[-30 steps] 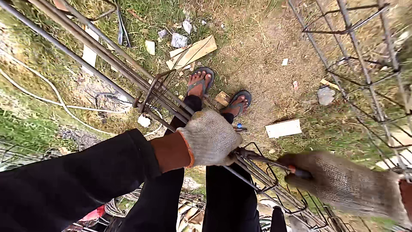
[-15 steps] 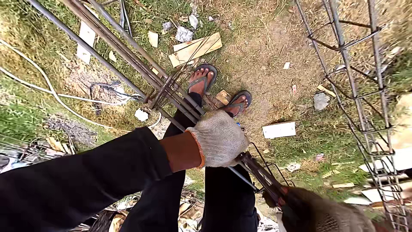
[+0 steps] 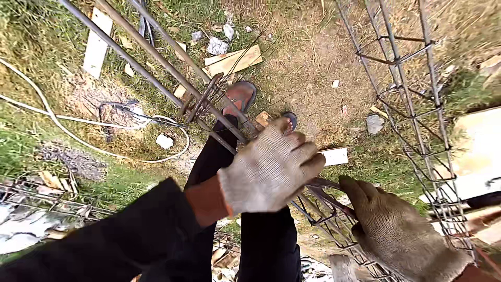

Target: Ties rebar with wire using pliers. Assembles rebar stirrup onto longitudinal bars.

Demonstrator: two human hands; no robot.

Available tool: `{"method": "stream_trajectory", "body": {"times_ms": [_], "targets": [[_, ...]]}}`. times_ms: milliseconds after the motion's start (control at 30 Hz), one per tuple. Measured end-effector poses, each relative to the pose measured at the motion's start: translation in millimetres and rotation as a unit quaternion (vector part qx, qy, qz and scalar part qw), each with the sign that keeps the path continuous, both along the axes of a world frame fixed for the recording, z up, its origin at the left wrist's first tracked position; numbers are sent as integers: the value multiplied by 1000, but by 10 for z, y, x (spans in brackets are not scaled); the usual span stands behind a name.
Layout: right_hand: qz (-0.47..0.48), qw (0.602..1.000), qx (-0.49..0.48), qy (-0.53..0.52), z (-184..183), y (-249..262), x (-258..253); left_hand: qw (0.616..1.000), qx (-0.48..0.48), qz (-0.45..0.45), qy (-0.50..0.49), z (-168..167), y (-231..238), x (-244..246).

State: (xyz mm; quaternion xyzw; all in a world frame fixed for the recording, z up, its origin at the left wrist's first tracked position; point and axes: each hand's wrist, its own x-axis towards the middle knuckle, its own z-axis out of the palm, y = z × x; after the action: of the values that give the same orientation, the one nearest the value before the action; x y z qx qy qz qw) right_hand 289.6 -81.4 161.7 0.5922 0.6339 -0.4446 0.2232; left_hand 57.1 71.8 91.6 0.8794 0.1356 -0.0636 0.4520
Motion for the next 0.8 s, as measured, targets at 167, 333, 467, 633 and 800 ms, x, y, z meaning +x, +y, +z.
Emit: {"method": "stream_trajectory", "body": {"times_ms": [167,333,467,633,800], "targets": [[34,997,54,-40,18,33,69,905,-126,402,59,357,-618,-604],[62,995,62,-51,-169,170,210,818,-359,384,232,-174,-762,-594],[78,992,82,-47,-344,422,388,899,-328,283,65,-547,-753,-399],[120,990,68,-1,-573,649,542,905,-346,246,-10,-630,-726,-302],[195,970,101,106,-924,824,705,862,-420,283,-15,-543,-771,-290]]}}
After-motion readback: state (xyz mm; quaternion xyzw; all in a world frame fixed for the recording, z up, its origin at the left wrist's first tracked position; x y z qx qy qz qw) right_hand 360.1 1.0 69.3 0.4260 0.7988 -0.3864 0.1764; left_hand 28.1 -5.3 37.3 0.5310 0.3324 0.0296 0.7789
